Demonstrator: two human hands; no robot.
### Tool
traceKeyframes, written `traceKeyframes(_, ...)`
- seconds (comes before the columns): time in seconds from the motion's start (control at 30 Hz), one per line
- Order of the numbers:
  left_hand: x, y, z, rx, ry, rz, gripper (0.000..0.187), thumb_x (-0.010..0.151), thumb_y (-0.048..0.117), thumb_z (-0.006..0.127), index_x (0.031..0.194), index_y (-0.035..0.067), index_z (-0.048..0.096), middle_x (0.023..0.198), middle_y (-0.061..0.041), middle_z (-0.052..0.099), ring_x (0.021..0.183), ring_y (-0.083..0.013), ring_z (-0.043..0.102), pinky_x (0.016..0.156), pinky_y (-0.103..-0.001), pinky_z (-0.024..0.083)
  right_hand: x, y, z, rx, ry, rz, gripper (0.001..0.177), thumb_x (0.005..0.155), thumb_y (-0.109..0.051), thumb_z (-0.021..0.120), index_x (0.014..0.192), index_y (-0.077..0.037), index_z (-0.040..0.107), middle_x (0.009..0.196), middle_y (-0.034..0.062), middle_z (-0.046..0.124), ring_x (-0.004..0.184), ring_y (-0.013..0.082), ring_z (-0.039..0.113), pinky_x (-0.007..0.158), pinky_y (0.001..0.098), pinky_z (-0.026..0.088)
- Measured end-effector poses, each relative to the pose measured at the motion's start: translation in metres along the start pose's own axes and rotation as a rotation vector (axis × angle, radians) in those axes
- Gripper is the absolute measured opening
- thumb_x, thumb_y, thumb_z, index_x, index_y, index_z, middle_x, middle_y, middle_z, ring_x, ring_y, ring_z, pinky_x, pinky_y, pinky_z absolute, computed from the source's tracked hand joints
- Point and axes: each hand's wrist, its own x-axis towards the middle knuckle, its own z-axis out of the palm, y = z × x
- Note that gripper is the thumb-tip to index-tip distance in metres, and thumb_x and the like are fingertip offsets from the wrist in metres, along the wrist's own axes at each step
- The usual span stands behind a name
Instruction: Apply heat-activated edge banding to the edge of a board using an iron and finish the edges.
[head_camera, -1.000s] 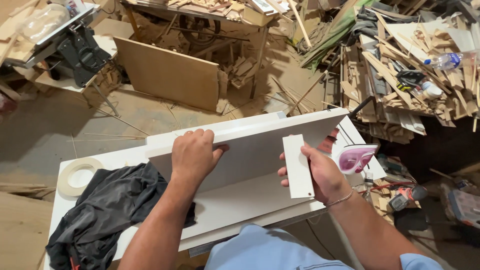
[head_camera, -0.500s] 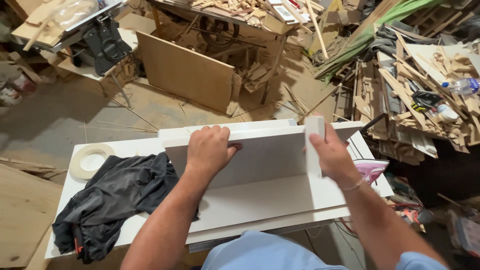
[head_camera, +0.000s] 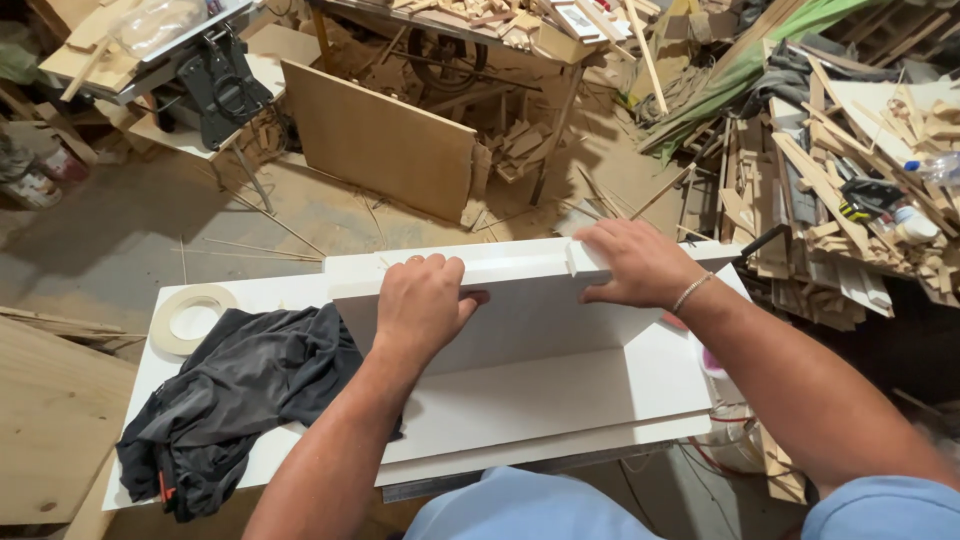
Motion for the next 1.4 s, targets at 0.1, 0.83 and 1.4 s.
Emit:
traceKeyframes(0.1, 0.002, 0.002, -0.005, 0.006, -0.028, 0.002, 0.040, 0.081, 0.052, 0.079, 0.090, 0.016, 0.065, 0.076, -0.003, 0.063, 0.076, -0.0266, 0.070, 0.067, -0.040, 0.055, 0.006, -0.001, 0.013, 0.045, 0.032, 0.044, 0.075, 0.068, -0.083, 0.071, 0.115, -0.025, 0.059, 0.100, -0.0017, 0.067, 0.103, 0.0200, 0.069, 0.091, 0.0402, 0.055)
traceKeyframes(0.83, -0.013, 0.000, 0.003, 0.106, 0.122, 0.001, 0.067, 0.082, 0.074, 0.078, 0.068, 0.016, 0.048, 0.063, 0.000, 0.053, 0.055, -0.0262, 0.053, 0.052, -0.039, 0.038, -0.050, 0.059, -0.009, 0.018, -0.018, 0.079, 0.073, 0.082, -0.080, 0.058, 0.116, -0.016, 0.064, 0.091, 0.0018, 0.069, 0.079, 0.0224, 0.067, 0.065, 0.0394, 0.057)
traceKeyframes(1.4, -0.002, 0.000, 0.003, 0.037, -0.020, -0.052, 0.051, 0.083, 0.061, 0.078, 0.076, 0.013, 0.060, 0.073, -0.004, 0.065, 0.068, -0.0332, 0.060, 0.059, -0.047, 0.045, -0.052, 0.085, -0.044, -0.130, -0.374, 0.042, 0.084, 0.087, -0.072, 0.043, 0.154, -0.023, 0.031, 0.147, 0.0064, 0.056, 0.110, 0.0319, 0.073, 0.080, 0.0504, 0.065)
